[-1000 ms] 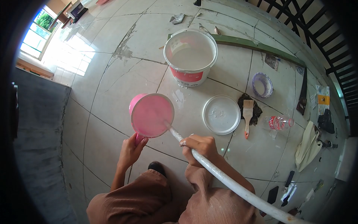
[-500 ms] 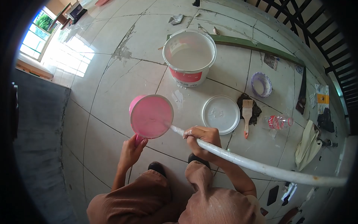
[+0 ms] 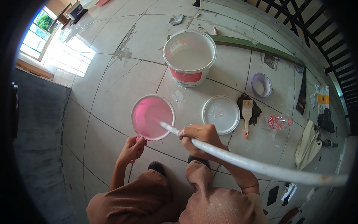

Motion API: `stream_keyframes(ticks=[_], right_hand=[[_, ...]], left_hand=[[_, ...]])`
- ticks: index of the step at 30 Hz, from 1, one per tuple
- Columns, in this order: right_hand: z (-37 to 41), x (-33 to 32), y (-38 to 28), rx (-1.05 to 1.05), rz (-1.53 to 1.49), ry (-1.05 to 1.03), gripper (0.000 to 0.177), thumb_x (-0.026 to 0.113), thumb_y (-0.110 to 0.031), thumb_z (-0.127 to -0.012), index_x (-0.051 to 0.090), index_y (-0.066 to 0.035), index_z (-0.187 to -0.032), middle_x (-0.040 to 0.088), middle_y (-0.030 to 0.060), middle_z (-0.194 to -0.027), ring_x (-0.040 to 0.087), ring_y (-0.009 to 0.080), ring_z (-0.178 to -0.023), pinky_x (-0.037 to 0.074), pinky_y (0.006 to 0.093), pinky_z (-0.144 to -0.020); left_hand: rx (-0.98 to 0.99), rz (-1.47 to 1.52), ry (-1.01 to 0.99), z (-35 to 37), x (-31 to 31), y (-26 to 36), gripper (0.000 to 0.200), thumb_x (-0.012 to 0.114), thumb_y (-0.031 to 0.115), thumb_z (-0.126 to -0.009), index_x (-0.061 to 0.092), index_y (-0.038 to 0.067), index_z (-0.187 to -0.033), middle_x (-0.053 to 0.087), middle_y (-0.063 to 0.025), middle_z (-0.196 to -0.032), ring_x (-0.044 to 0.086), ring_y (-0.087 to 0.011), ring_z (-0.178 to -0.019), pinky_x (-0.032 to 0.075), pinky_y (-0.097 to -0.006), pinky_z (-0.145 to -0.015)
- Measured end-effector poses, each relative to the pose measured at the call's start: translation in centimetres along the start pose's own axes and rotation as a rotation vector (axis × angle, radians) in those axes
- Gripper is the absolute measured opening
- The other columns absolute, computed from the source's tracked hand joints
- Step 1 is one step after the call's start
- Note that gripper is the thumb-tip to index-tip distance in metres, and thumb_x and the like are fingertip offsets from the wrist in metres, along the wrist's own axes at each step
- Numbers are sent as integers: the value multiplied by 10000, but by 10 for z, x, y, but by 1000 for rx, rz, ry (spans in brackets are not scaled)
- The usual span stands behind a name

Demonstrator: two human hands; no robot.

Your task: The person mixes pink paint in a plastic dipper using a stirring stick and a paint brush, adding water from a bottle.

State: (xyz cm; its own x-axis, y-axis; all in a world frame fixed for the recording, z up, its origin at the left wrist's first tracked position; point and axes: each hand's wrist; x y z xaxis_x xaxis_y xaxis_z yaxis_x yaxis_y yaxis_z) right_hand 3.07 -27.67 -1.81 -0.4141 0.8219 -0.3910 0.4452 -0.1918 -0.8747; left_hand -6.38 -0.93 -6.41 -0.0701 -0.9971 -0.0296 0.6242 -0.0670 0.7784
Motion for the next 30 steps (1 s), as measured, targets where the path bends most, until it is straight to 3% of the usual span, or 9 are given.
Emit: stream_keyframes(ticks=[3, 5, 8, 12, 16, 17, 21, 27, 30], right_hand=[[-3, -14, -2, 157, -59, 20, 100, 538, 1, -734, 636, 1, -710, 624, 133, -622, 629, 211, -518, 491, 276, -503], [-7, -18, 0, 84, 65, 6, 119, 497, 44, -726, 613, 48, -700, 633, 119, -631, 610, 153, -505, 494, 254, -502], [-6, -8, 0, -6, 177, -55, 106, 527, 13, -713, 633, 12, -715, 633, 135, -646, 625, 229, -537, 508, 297, -532], [-12, -2, 5, -25, 143, -150, 90, 544, 0, -703, 633, 11, -715, 638, 121, -644, 633, 227, -553, 508, 302, -533], [-21, -17, 4, 133, -34, -338, 111, 520, 5, -731, 626, 21, -702, 619, 87, -589, 611, 150, -483, 489, 258, -477], [-21, -20, 7, 220, -62, -327, 95, 571, -60, -741, 641, 4, -750, 576, 124, -555, 572, 187, -466, 448, 306, -484], [-25, -29, 7, 276, -44, -295, 97, 565, -54, -732, 642, 4, -743, 582, 128, -557, 567, 192, -458, 445, 299, -476], [-20, -22, 6, 74, 82, -300, 114, 519, 14, -713, 629, 43, -721, 617, 121, -620, 607, 183, -536, 484, 297, -533], [-18, -21, 10, 106, 25, -212, 123, 512, 19, -715, 634, 39, -724, 609, 108, -608, 600, 148, -514, 474, 272, -499]], left_hand=[[-67, -17, -85, -1, 0, -3, 392, 486, 391, -966, 538, 37, -804, 383, 54, -547, 323, -23, -428, 253, -202, -380], [-89, -6, -169, -2, -1, -4, 394, 486, 402, -964, 532, 47, -798, 378, 57, -545, 316, -19, -429, 248, -200, -378], [-127, 33, -231, -9, -7, -15, 395, 489, 415, -960, 521, 60, -789, 374, 61, -544, 305, -15, -429, 239, -195, -376], [-178, 29, -322, -15, -12, -24, 411, 485, 443, -956, 512, 71, -785, 358, 69, -540, 290, -14, -426, 224, -195, -366], [-201, -81, -468, -15, -21, -16, 466, 427, 481, -965, 524, 53, -805, 337, 67, -517, 280, -18, -410, 220, -200, -342], [-222, -106, -499, -16, -23, -15, 473, 426, 486, -964, 528, 50, -812, 333, 67, -516, 277, -21, -412, 219, -203, -345], [-280, -143, -660, -25, -30, -24, 491, 440, 501, -953, 541, 38, -828, 349, 57, -535, 288, -37, -428, 237, -214, -357], [-293, -419, -472, -13, -6, 3, 449, 501, 474, -937, 554, 43, -822, 412, 28, -592, 376, -62, -504, 332, -248, -432], [-81, -566, -346, -1, -9, 13, 420, 504, 431, -941, 555, 30, -830, 476, -5, -600, 440, -109, -520, 382, -307, -474]])
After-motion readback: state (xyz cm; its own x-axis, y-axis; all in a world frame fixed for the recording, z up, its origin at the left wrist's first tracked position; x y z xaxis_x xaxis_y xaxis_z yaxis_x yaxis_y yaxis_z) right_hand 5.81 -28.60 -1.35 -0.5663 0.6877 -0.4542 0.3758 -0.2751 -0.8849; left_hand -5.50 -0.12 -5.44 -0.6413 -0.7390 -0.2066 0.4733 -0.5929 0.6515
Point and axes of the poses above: each hand's wrist, its own z-axis away from the middle knuckle, its own x-axis out of the palm, y = z × x
